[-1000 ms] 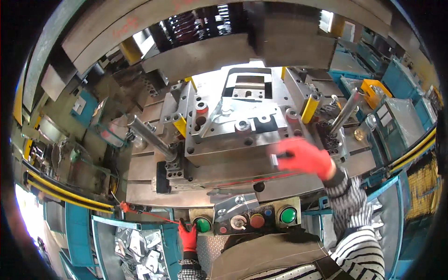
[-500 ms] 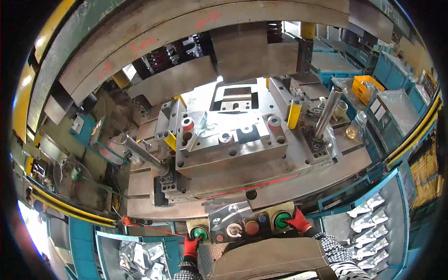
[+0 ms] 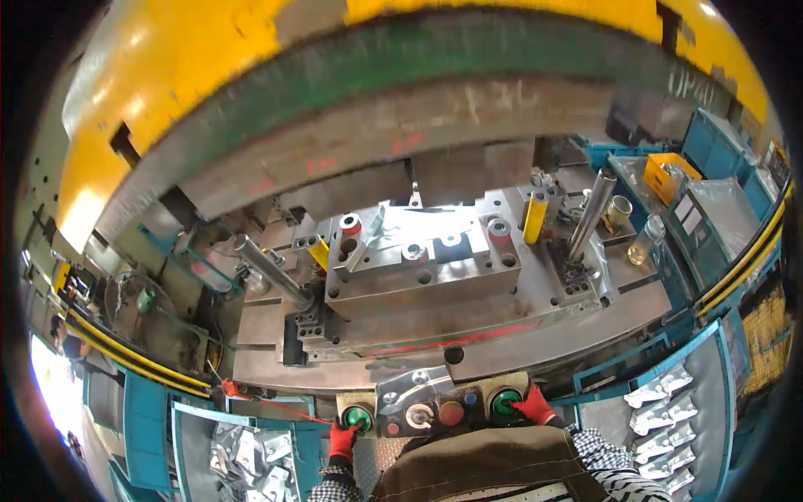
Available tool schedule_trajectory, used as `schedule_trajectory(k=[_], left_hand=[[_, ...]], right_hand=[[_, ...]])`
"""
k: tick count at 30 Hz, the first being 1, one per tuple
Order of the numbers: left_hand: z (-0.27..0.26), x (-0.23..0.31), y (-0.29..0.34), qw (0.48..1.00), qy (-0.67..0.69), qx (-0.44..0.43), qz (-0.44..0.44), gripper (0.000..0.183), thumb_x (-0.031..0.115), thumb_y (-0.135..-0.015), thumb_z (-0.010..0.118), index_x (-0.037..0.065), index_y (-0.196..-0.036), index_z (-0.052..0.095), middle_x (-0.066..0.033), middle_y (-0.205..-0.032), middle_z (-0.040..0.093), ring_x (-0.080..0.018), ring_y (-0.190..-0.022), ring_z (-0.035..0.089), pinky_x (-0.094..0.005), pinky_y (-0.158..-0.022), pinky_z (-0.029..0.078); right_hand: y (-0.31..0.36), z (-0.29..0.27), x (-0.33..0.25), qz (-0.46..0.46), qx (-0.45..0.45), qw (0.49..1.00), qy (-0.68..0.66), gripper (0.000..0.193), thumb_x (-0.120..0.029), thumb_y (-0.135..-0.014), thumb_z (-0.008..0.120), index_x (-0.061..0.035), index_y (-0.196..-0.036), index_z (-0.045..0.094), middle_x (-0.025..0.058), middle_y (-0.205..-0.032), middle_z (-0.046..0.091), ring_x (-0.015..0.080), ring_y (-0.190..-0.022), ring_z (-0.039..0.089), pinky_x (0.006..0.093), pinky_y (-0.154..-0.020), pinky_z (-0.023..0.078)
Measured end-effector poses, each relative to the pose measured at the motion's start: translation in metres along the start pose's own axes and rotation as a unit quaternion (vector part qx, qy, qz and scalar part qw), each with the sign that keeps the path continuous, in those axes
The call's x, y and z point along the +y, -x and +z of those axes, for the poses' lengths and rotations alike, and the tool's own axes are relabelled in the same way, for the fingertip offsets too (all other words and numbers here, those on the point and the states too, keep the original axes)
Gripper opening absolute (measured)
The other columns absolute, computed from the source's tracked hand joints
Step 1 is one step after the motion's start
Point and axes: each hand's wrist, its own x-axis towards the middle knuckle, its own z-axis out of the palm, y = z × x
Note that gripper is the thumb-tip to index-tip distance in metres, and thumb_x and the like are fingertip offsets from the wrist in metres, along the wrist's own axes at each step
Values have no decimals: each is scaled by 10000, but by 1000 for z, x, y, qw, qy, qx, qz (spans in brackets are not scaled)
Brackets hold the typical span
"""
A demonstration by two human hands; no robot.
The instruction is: Operator places metal parts into an industrial press machine and activates it using safety buttons.
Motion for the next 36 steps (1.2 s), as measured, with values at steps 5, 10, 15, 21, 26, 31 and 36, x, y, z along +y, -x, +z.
schedule_trajectory(k=[5,10,15,21,26,31,36], left_hand=[[15,6,-9,998,4,-18,67,447,7,-815,835,53,-1222,658,-20,-906,714,-122,-654,606,-299,-577,488],[6,9,-9,992,-53,-8,112,452,4,-819,829,23,-1236,655,-63,-1049,743,-178,-873,693,-343,-778,577],[3,-2,-4,998,-53,-10,41,533,32,-787,867,-1,-1261,624,-78,-1047,737,-191,-873,690,-354,-765,576],[-11,10,-12,981,-157,-105,-44,485,60,-798,851,-10,-1223,627,-101,-1036,725,-220,-880,679,-372,-776,558],[-34,118,-71,884,-369,-286,-6,361,79,-857,781,-10,-1179,645,-139,-1046,718,-266,-935,683,-392,-832,544],[76,393,-44,914,-144,-171,339,250,98,-916,711,-10,-1135,662,-177,-1056,711,-313,-991,688,-413,-887,529],[168,520,-63,719,-278,97,629,364,233,-887,763,40,-1171,640,-171,-1153,643,-370,-1121,608,-461,-1015,460]], right_hand=[[0,-10,6,-1,11,1000,-16,1015,-378,-694,924,14,-1484,422,275,-1388,580,435,-1323,530,493,-1104,447],[3,-3,7,3,19,1000,-18,1017,-425,-693,922,26,-1461,432,290,-1357,596,446,-1293,549,498,-1070,474],[8,-11,-15,-22,26,999,7,979,-398,-712,921,10,-1461,440,257,-1363,606,438,-1286,556,494,-1071,475],[3,-23,-25,-9,-15,996,-83,933,-308,-737,935,16,-1468,454,219,-1390,598,352,-1307,564,450,-1092,469],[-5,-22,-12,-4,-85,973,-213,856,-241,-820,901,17,-1495,443,177,-1425,592,268,-1318,562,412,-1114,457],[1,-18,24,33,-41,990,-128,838,-285,-863,867,21,-1515,437,175,-1433,594,259,-1325,560,401,-1128,442],[3,-21,47,144,-50,940,-305,916,-336,-836,871,-27,-1562,405,199,-1477,548,279,-1357,530,404,-1149,424]])
